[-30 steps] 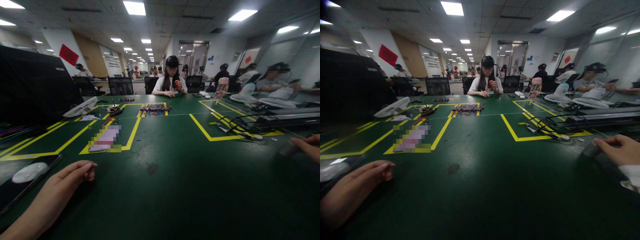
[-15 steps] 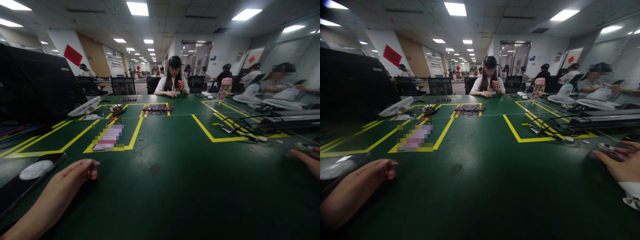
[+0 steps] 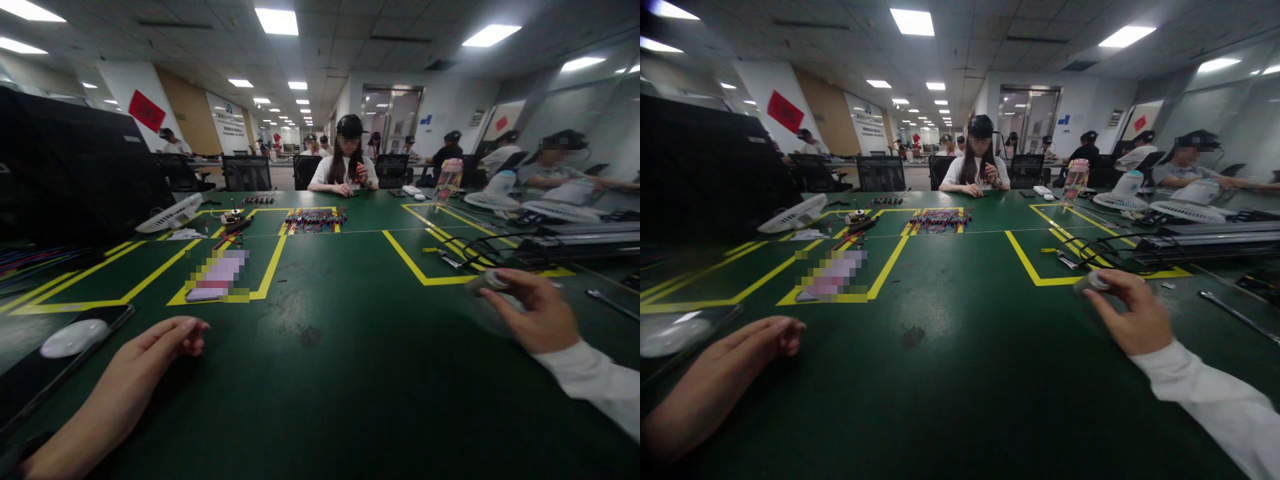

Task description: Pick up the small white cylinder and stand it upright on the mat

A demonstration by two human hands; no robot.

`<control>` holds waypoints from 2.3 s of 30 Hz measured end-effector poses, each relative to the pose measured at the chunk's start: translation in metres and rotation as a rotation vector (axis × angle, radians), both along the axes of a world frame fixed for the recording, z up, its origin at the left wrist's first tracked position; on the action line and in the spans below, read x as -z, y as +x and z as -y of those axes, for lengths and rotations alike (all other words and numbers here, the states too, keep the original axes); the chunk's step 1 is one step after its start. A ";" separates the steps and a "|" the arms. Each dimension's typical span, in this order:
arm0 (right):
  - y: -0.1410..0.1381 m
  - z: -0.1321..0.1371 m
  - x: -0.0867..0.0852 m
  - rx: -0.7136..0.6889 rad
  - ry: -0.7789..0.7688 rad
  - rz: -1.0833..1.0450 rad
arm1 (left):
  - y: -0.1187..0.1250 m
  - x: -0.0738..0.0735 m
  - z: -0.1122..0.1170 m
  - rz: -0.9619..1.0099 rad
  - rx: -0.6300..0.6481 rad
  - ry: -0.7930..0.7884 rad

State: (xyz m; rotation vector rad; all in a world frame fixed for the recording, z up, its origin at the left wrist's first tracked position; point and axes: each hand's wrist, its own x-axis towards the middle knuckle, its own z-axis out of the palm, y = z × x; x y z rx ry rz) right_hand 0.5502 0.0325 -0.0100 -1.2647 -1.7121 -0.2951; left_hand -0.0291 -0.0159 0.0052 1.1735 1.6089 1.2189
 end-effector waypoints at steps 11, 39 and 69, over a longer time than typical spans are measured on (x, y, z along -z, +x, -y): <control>-0.202 0.007 -0.008 -0.743 -0.222 -0.017 | -0.007 0.002 0.000 0.177 -0.056 -0.025; -0.212 0.007 -0.020 -0.636 -0.510 -0.303 | -0.009 0.003 -0.001 0.183 -0.035 -0.028; -0.186 0.009 -0.009 -0.546 -0.596 0.150 | -0.015 0.006 0.000 0.244 -0.033 -0.052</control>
